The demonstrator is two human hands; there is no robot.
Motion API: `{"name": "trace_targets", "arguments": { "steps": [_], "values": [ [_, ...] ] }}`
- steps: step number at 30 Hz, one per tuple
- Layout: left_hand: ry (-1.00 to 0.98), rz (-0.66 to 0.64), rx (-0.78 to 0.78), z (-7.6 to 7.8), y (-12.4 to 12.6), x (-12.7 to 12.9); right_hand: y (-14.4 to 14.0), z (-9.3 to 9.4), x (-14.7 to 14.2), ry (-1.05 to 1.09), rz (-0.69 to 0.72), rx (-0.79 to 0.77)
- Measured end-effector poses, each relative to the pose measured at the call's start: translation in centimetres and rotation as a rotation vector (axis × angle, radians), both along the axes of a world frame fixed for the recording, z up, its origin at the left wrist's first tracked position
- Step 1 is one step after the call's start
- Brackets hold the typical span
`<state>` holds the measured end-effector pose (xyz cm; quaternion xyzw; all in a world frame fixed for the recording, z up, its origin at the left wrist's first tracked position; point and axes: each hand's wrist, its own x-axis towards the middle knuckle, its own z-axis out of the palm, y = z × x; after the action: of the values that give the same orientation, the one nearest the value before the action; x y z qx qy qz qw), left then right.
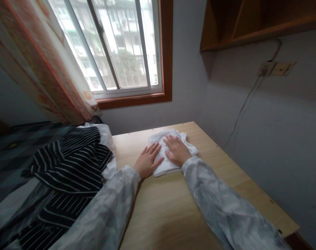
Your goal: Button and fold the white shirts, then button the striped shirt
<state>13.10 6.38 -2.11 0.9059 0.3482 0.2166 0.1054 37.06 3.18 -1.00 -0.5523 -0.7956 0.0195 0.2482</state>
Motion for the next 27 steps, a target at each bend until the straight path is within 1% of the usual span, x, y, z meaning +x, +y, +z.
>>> {"name": "trace_targets", "arguments": {
  "steps": [3,5,7,9,11,14,16,18,20,23,25,27],
  "values": [
    [0.024,0.031,-0.015,-0.1,-0.1,-0.3,0.7,-1.5,0.5,0.005,-0.018,-0.134],
    [0.036,0.055,-0.023,0.0,-0.3,-0.4,1.4,-2.1,1.5,-0.001,-0.047,-0.181],
    [0.039,0.067,-0.019,0.0,-0.4,-0.5,2.2,-2.1,2.6,-0.006,-0.057,-0.222],
    [0.039,0.065,-0.009,0.1,-0.5,-0.6,3.3,-1.5,3.4,-0.01,-0.056,-0.277],
    [0.044,0.061,-0.004,0.3,-0.6,-0.6,4.5,-0.7,3.6,-0.022,-0.056,-0.318],
    [0.052,0.063,-0.003,0.3,-0.6,-0.6,6.0,0.0,2.9,-0.051,-0.028,-0.293],
    [0.049,0.058,-0.003,0.2,-0.6,-0.6,6.6,-0.2,2.3,-0.048,-0.008,-0.228],
    [0.044,0.05,-0.006,0.0,-0.6,-0.6,6.8,-0.8,2.1,-0.025,-0.012,-0.175],
    [0.044,0.04,-0.016,-0.1,-0.6,-0.6,6.9,-1.6,2.6,-0.004,-0.05,-0.162],
    [0.049,0.034,-0.026,-0.1,-0.7,-0.6,7.2,-2.3,3.7,0.0,-0.162,-0.186],
    [0.046,0.028,-0.021,0.2,-0.9,-0.6,7.4,-2.3,4.3,-0.013,-0.23,-0.197],
    [0.038,-0.021,-0.003,0.6,-1.0,-0.7,7.5,-1.8,4.4,-0.016,-0.252,-0.186]
  ]
}}
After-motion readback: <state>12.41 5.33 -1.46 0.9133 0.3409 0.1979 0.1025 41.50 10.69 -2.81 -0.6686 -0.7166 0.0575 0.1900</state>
